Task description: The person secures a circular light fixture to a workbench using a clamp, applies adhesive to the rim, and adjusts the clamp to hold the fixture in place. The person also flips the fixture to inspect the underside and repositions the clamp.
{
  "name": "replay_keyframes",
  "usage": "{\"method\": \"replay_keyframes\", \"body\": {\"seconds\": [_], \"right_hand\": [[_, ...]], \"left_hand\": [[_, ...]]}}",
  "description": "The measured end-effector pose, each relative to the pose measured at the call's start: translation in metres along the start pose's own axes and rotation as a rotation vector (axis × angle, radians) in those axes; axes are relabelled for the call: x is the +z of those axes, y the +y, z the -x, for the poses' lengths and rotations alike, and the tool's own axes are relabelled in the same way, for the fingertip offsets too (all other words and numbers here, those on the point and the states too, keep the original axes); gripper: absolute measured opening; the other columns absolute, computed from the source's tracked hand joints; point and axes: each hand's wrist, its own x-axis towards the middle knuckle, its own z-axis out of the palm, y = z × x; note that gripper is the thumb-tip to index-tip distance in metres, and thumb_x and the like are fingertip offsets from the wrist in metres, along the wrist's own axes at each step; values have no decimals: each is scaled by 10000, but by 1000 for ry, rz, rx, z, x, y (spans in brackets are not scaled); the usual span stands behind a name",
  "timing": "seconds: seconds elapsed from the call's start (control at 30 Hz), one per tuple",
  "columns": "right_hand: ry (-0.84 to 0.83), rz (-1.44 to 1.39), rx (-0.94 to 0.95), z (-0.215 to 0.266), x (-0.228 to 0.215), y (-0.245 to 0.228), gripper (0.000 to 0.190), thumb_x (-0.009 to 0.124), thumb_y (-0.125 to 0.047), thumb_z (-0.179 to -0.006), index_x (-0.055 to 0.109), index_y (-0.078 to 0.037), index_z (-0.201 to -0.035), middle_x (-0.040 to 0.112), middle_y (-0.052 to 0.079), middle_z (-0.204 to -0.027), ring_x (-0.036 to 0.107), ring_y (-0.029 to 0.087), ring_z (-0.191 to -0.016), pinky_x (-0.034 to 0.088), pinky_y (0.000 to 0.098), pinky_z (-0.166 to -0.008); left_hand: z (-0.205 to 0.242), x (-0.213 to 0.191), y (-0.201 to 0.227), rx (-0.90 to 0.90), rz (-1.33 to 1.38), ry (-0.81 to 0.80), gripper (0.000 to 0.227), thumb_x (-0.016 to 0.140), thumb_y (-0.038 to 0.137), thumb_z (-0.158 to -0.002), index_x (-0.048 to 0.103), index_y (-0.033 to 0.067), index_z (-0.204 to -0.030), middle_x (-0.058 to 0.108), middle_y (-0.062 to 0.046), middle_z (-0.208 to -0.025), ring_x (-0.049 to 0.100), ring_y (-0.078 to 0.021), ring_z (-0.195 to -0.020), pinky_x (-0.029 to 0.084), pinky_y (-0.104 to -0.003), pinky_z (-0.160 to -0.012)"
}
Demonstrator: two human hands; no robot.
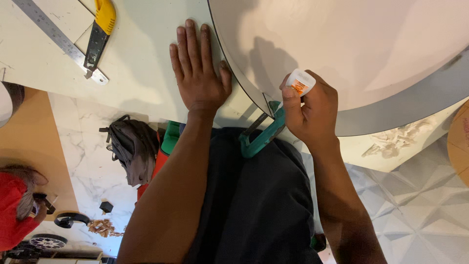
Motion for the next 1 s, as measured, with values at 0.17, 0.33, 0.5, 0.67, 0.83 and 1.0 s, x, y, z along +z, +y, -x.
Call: {"method": "replay_keyframes", "body": {"seconds": [0.17, 0.33, 0.5, 0.67, 0.83, 1.0], "right_hand": [[5, 5, 40, 2, 1, 3, 386, 411, -303, -1109, 581, -44, -879, 522, 32, -764, 445, 186, -664, 330, 331, -615], [-7, 44, 0, 3, 0, 11, 363, 400, -264, -1111, 617, -36, -930, 597, 92, -832, 563, 275, -729, 402, 412, -681], [13, 29, 43, 5, 1, 7, 358, 407, -263, -1107, 611, -34, -921, 611, 62, -830, 514, 217, -688, 379, 366, -642], [31, 12, 48, 5, 2, 7, 374, 421, -276, -1110, 630, -32, -918, 557, 47, -774, 471, 192, -658, 350, 347, -623], [70, -6, 71, 4, 0, 6, 429, 374, -306, -1125, 567, -24, -866, 639, 86, -828, 586, 228, -737, 406, 369, -685], [193, -54, 218, 7, -5, 8, 472, 344, -352, -1136, 658, -34, -984, 462, 25, -681, 447, 150, -614, 350, 326, -616]], "left_hand": [[1, 2, 0, 12, -26, 44, 640, 410, 396, -1041, 408, 88, -1602, 306, -163, -1651, 294, -342, -1566, 222, -487, -1324], [0, -2, 0, -10, 26, -11, 682, 454, 433, -1022, 386, 104, -1616, 298, -159, -1673, 272, -346, -1583, 185, -493, -1326], [1, 2, -1, 3, -8, 35, 638, 433, 394, -1040, 400, 105, -1608, 301, -146, -1661, 288, -332, -1577, 210, -482, -1333], [0, -1, 0, 11, -10, 46, 634, 424, 383, -1038, 419, 92, -1601, 315, -153, -1652, 300, -338, -1566, 215, -484, -1322], [0, -2, 0, 4, 4, 22, 636, 428, 393, -1049, 399, 97, -1612, 291, -147, -1665, 265, -334, -1579, 195, -488, -1334], [2, 1, 0, 1, 4, 31, 639, 458, 377, -1035, 408, 100, -1609, 294, -142, -1663, 275, -325, -1578, 201, -479, -1334]]}}
